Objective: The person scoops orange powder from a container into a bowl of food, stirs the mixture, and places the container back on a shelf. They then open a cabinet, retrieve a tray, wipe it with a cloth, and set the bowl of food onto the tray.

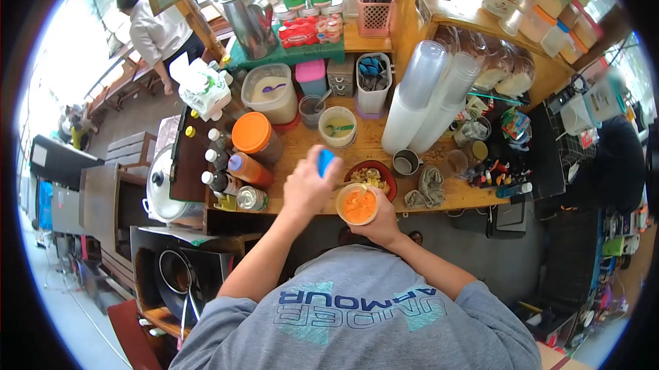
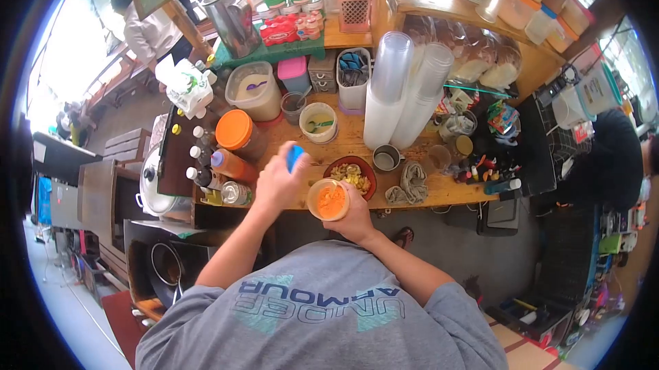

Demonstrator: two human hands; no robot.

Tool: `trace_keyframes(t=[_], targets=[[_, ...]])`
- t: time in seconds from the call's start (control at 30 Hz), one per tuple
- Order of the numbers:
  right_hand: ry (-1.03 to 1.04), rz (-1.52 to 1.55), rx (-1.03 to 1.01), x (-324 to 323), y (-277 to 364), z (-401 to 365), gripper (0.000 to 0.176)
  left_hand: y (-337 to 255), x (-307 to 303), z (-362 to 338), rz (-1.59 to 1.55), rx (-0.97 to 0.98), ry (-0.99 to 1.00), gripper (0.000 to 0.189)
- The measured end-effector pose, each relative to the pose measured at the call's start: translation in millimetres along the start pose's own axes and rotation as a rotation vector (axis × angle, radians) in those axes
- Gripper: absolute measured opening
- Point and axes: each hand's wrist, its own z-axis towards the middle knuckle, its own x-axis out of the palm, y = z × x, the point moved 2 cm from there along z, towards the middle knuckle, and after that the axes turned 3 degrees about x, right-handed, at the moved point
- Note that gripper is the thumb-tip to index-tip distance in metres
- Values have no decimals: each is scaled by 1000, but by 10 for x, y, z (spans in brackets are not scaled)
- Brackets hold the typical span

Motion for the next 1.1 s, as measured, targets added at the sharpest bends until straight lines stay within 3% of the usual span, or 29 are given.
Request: trace_keyframes(t=[0.1,0.17,0.3,0.37,0.4,0.47,0.5,0.53,0.6,0.67,0.77,0.9,1.0,1.1], targets=[[-61,82,70,-11,-28,-115,87,867,569,426,38,-125,-34,74],[-118,103,88,-83,-15,-187,86,1311,1026,563,279,-164,6,79],[-210,57,55,-247,-47,-293,86,1588,1485,615,426,43,63,79],[-263,25,87,-325,-35,-359,86,1504,1446,570,547,99,-163,75],[-283,46,92,-372,8,-343,86,1409,1351,537,543,115,-152,75],[-310,2,65,-477,-33,-327,86,1056,898,420,264,188,-314,69],[-317,-32,36,-499,-52,-347,86,783,675,282,110,302,-440,53],[-321,-28,43,-517,-78,-361,86,512,530,144,115,304,-432,53],[-270,1,67,-540,-136,-329,87,-57,420,-110,-406,428,-67,28],[-215,9,37,-534,-169,-287,88,-551,476,-353,-197,635,-59,22],[-194,-83,-46,-537,-159,-297,88,-829,871,-419,61,682,-111,23],[-179,43,-1,-710,-222,-360,87,-879,914,-534,48,617,-127,23],[-169,59,18,-815,-286,-488,85,-875,855,-664,77,602,15,20],[-144,66,2,-901,-320,-533,84,-962,882,-715,-21,785,-101,10]])
